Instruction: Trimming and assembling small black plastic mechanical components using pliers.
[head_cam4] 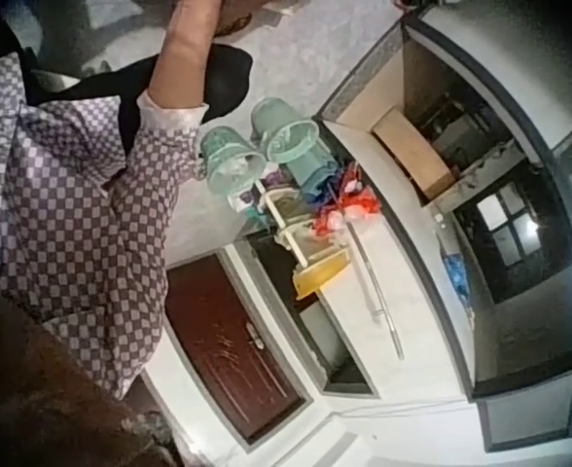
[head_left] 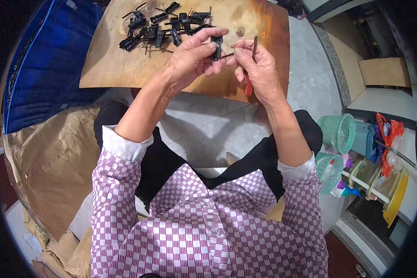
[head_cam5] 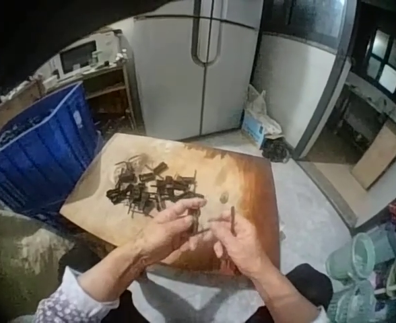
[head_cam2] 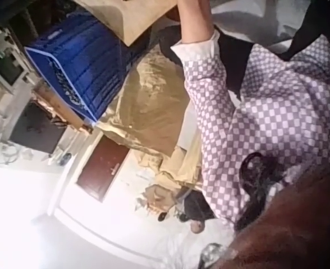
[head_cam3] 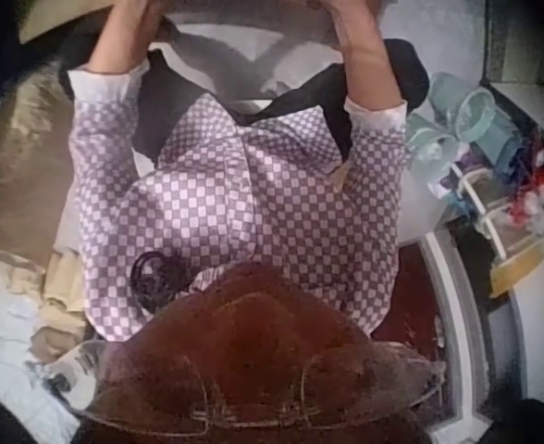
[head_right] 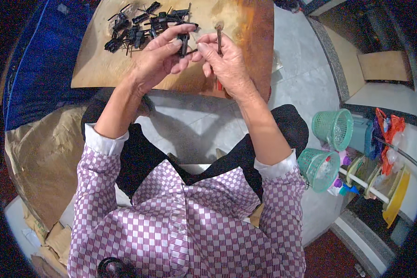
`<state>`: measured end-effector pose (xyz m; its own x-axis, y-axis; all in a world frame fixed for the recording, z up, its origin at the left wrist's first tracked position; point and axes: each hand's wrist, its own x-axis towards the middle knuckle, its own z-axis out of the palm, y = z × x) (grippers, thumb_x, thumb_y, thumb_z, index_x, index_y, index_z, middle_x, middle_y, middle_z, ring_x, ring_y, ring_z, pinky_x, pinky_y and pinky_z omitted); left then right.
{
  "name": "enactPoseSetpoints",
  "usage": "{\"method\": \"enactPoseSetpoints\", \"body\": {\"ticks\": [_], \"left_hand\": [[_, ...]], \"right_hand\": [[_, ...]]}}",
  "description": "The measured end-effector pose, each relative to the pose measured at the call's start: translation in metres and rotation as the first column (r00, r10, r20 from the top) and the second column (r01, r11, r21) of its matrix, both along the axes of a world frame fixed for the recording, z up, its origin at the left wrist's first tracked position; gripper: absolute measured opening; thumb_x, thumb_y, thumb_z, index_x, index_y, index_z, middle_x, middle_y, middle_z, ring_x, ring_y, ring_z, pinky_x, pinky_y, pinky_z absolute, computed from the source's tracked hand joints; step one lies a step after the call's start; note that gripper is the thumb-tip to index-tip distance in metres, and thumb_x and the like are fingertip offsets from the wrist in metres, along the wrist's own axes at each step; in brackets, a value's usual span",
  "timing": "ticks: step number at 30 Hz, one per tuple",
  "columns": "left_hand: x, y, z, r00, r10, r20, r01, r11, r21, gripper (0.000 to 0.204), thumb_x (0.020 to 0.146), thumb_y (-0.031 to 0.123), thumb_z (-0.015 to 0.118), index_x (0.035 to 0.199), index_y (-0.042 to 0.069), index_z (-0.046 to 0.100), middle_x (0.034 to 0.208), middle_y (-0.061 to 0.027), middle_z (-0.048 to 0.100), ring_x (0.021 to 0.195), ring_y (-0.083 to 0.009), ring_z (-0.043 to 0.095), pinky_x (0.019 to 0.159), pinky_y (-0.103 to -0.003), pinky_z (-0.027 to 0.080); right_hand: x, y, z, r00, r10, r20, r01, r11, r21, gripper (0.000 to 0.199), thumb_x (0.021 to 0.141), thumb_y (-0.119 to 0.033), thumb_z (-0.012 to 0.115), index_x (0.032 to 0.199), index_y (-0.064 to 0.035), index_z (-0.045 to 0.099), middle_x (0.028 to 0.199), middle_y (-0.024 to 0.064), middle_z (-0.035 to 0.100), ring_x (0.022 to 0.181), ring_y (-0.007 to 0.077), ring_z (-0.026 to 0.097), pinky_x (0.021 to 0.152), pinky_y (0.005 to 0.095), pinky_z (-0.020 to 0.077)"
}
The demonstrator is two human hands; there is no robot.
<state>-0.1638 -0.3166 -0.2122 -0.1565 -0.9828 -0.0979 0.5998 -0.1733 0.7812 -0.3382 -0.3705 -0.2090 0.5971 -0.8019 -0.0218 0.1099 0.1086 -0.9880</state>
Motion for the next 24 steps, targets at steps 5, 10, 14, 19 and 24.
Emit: {"method": "enactPoseSetpoints", "body": {"ticks": [5, 10, 14, 19, 24], "left_hand": [[-0.009, 0.007, 0.008, 0.989, -0.146, 0.034, 0.148, 0.988, -0.036, 0.039, 0.090, 0.016, 0.052, 0.126, 0.006, 0.043, 0.085, -0.0071, 0.059, 0.059, -0.0088, 0.053, 0.049, -0.017, 0.044], [-0.008, 0.009, 0.003, 0.942, -0.330, -0.058, 0.326, 0.943, -0.064, 0.040, 0.090, 0.017, 0.053, 0.128, 0.007, 0.043, 0.089, -0.0059, 0.058, 0.059, -0.0092, 0.055, 0.047, -0.016, 0.043], [-0.014, 0.010, 0.006, 0.967, -0.217, 0.134, 0.214, 0.976, 0.039, 0.034, 0.091, 0.010, 0.049, 0.125, 0.007, 0.045, 0.087, -0.0078, 0.059, 0.068, -0.0098, 0.058, 0.059, -0.019, 0.049], [-0.021, 0.007, -0.015, 0.823, 0.013, 0.568, 0.135, 0.967, -0.218, 0.035, 0.091, 0.006, 0.046, 0.126, 0.007, 0.045, 0.090, -0.0076, 0.060, 0.074, -0.0126, 0.060, 0.067, -0.023, 0.051], [-0.027, 0.004, -0.017, 0.567, 0.285, 0.772, 0.051, 0.924, -0.378, 0.035, 0.092, 0.008, 0.045, 0.128, 0.007, 0.043, 0.094, -0.0059, 0.058, 0.082, -0.0117, 0.057, 0.072, -0.024, 0.049]], "right_hand": [[-0.009, -0.005, 0.003, 0.988, 0.149, 0.041, -0.154, 0.975, 0.161, 0.024, 0.090, -0.024, 0.056, 0.103, -0.0042, 0.054, 0.071, 0.0010, 0.055, 0.046, 0.0029, 0.041, 0.041, 0.0148, 0.0330], [-0.012, -0.004, 0.011, 0.963, 0.271, -0.001, -0.262, 0.933, 0.247, 0.023, 0.088, -0.025, 0.059, 0.100, -0.0054, 0.056, 0.063, -0.0033, 0.050, 0.046, 0.0014, 0.038, 0.040, 0.0149, 0.0308], [-0.012, -0.004, 0.005, 0.975, 0.188, -0.115, -0.180, 0.981, 0.076, 0.025, 0.088, -0.027, 0.059, 0.101, -0.0059, 0.056, 0.059, -0.0059, 0.045, 0.045, 0.0006, 0.036, 0.039, 0.0151, 0.0291], [-0.006, -0.002, -0.013, 0.980, 0.034, -0.196, -0.053, 0.994, -0.093, 0.026, 0.088, -0.028, 0.060, 0.101, -0.0061, 0.056, 0.058, -0.0071, 0.043, 0.045, 0.0002, 0.035, 0.038, 0.0154, 0.0268], [0.003, 0.003, -0.007, 0.982, -0.016, -0.187, 0.009, 0.999, -0.037, 0.034, 0.091, -0.033, 0.053, 0.108, -0.0045, 0.051, 0.059, -0.0046, 0.043, 0.043, 0.0017, 0.033, 0.038, 0.0160, 0.0265]]}}
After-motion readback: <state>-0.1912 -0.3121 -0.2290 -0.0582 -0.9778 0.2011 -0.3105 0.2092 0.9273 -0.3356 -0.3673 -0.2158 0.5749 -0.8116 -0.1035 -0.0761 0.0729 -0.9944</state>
